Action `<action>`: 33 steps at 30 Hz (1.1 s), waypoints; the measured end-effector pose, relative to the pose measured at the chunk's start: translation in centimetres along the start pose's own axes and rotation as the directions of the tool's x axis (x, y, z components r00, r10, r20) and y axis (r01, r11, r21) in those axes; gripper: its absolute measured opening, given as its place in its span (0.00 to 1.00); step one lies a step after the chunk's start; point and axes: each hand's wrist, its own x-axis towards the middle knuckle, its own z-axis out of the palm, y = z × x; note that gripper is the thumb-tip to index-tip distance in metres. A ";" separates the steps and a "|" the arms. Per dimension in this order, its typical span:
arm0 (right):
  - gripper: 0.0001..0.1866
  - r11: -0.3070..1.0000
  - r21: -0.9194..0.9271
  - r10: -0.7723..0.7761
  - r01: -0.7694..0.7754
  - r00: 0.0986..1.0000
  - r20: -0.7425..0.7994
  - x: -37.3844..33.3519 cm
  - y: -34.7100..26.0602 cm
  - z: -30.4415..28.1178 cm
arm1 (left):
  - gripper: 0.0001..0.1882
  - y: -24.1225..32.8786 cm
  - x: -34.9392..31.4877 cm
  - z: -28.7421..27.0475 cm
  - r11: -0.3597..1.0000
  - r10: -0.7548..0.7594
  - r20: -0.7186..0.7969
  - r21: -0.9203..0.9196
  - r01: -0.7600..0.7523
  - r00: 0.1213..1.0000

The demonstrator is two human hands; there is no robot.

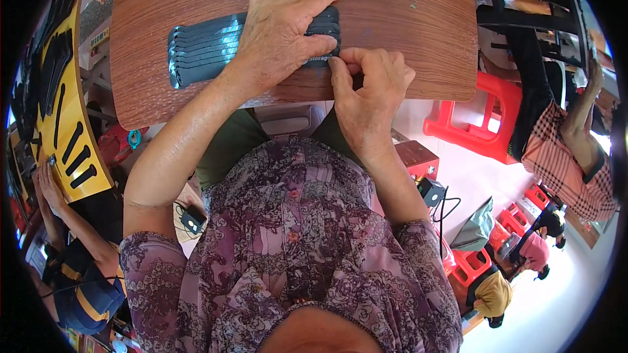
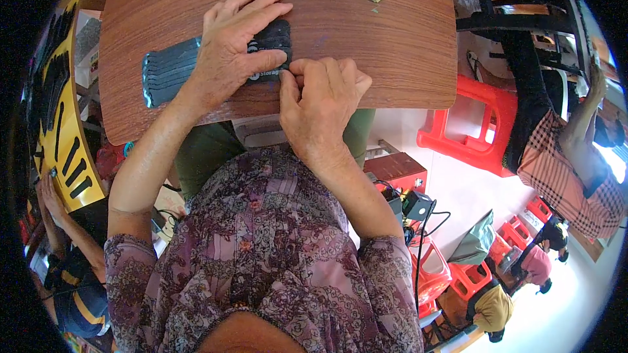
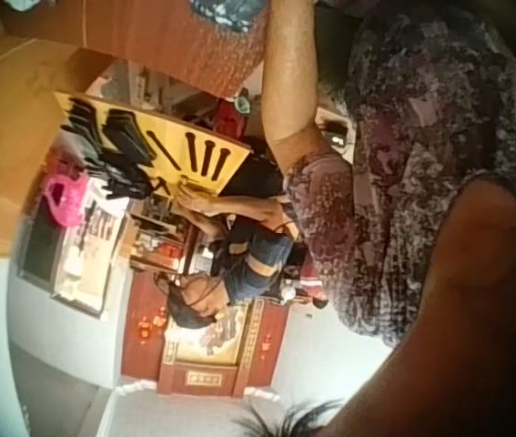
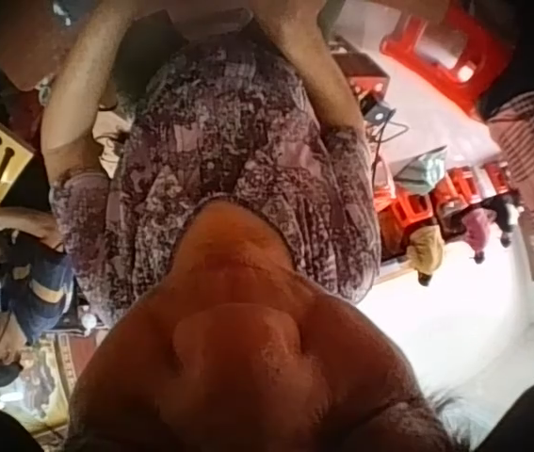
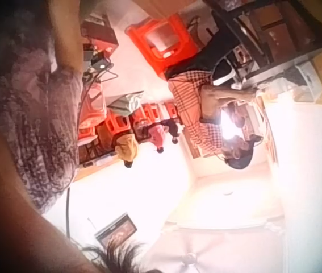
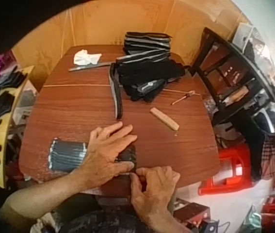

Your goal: The recorder is inspecting, sorting, and finishing small black textile straps at a workbench.

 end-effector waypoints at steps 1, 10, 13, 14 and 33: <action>0.10 1.000 -0.001 0.011 -0.011 1.000 -0.001 0.0 -0.1 -0.1 | 0.32 0.0 0.0 0.0 1.000 -0.001 0.000 -0.001 0.001 1.000; 0.06 0.995 0.047 0.090 -0.092 0.995 0.038 0.8 -0.2 0.1 | 0.33 0.0 0.0 0.1 1.000 0.006 -0.025 0.028 -0.005 1.000; 0.06 0.996 0.069 0.052 -0.053 0.999 0.007 0.5 -0.1 0.5 | 0.35 -0.1 -0.1 0.2 1.000 -0.003 -0.038 0.001 0.003 0.999; 0.07 0.997 0.074 0.031 -0.029 0.999 -0.018 0.4 -0.1 0.5 | 0.35 0.0 -0.1 0.2 1.000 -0.004 -0.046 -0.013 0.004 0.999; 0.14 0.938 0.306 -0.146 0.163 0.986 -0.079 -1.4 -4.2 1.2 | 0.38 -0.1 -0.7 0.0 1.000 0.009 -0.108 -0.026 -0.011 0.994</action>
